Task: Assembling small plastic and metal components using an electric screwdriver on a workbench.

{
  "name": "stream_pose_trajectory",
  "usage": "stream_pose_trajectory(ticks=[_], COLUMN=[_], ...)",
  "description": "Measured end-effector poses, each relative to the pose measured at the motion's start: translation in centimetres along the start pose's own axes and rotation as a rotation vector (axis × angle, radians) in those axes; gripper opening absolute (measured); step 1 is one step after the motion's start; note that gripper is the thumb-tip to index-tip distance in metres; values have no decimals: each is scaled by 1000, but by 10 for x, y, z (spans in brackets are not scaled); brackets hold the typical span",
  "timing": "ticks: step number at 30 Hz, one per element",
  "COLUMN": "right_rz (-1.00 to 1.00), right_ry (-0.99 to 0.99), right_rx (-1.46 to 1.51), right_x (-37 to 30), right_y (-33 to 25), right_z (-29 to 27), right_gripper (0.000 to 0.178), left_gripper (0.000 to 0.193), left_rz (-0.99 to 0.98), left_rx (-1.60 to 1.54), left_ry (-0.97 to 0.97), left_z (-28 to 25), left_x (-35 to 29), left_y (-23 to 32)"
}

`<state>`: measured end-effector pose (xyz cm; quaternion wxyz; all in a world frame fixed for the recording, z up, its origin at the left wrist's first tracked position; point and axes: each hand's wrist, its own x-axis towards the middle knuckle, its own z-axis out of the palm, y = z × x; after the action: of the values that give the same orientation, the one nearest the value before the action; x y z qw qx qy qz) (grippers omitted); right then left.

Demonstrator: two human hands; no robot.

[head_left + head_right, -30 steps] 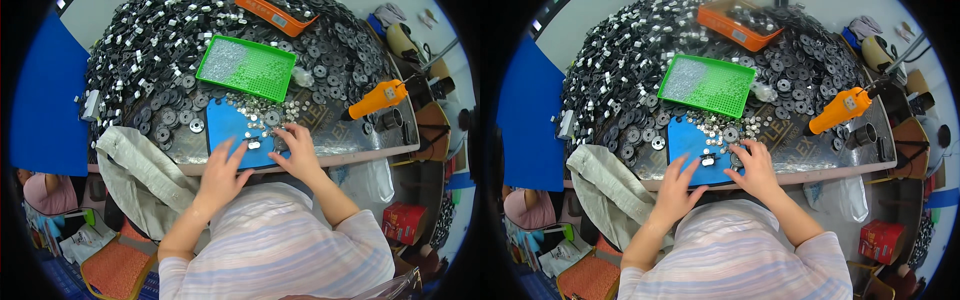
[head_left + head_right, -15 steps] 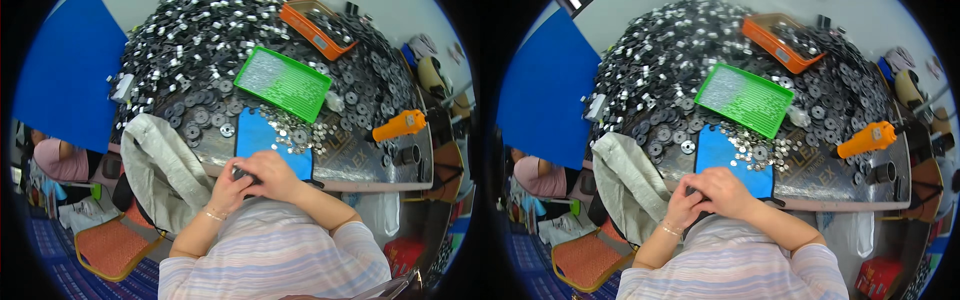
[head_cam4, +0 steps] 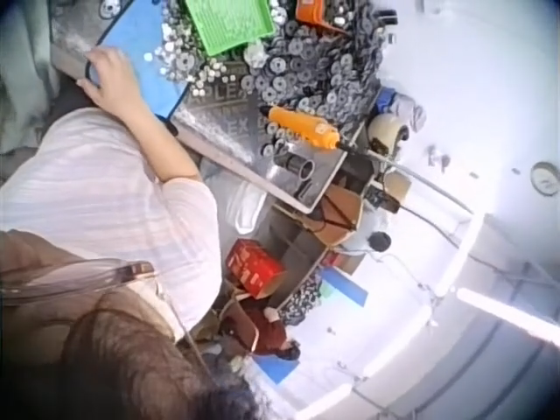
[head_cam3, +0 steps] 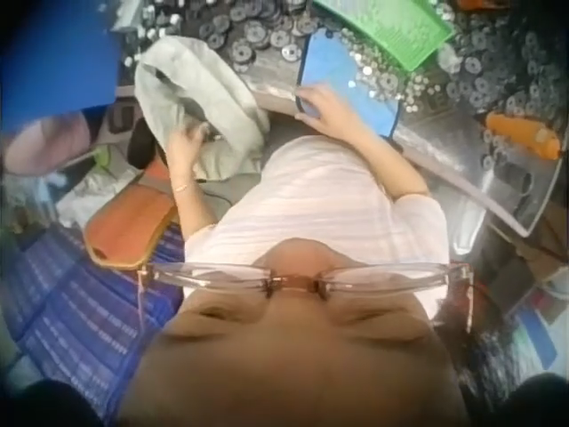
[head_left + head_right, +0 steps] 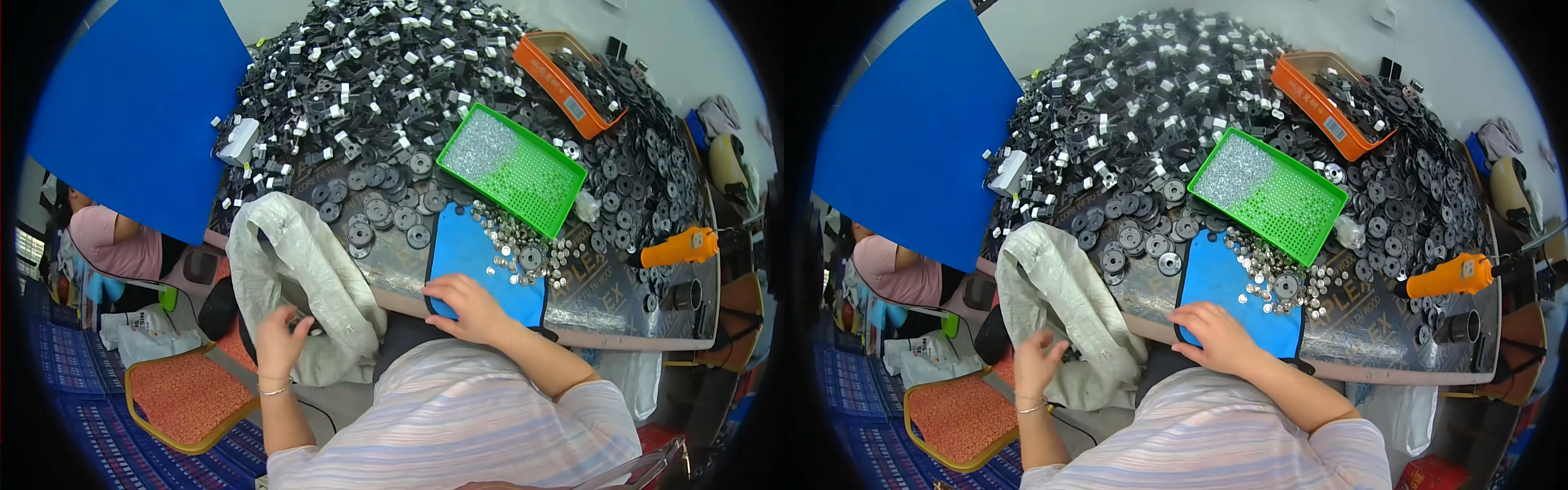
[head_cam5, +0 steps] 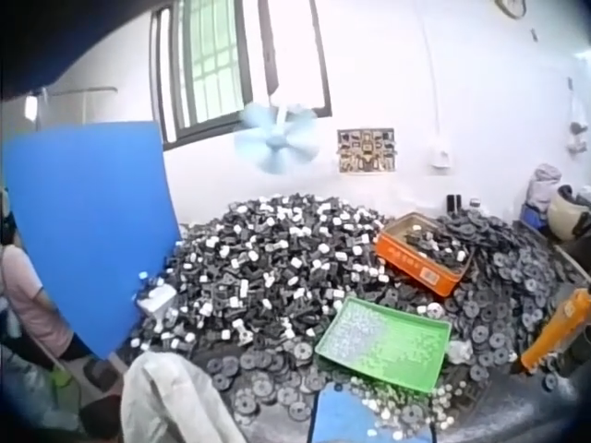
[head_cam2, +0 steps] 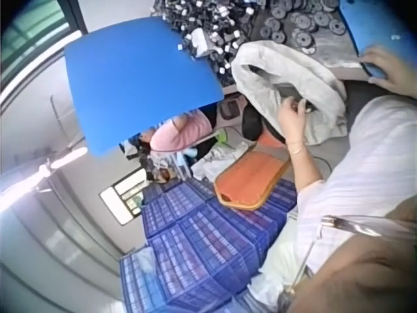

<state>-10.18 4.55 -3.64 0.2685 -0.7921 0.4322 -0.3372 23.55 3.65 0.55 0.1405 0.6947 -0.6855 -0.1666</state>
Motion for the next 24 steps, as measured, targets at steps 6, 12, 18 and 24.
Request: stream_pose_trajectory(ticks=[6, 12, 18, 24], right_rz=[19, 88, 136, 173], right_ry=[-43, -60, -80, -85], right_rx=[-16, 72, 216, 299], right_x=[-2, -2, -5, -9], right_y=[4, 11, 14, 17], right_z=[-3, -1, -1, -4], right_gripper=[39, 39, 34, 34], left_gripper=[48, 111, 132, 100], left_rz=[462, 451, -67, 228], left_rx=[-606, 89, 105, 116], left_ry=[-98, 200, -20, 50], left_z=[-45, 22, 66, 83], left_x=[107, 301, 357, 354], left_y=[151, 193, 246, 259])
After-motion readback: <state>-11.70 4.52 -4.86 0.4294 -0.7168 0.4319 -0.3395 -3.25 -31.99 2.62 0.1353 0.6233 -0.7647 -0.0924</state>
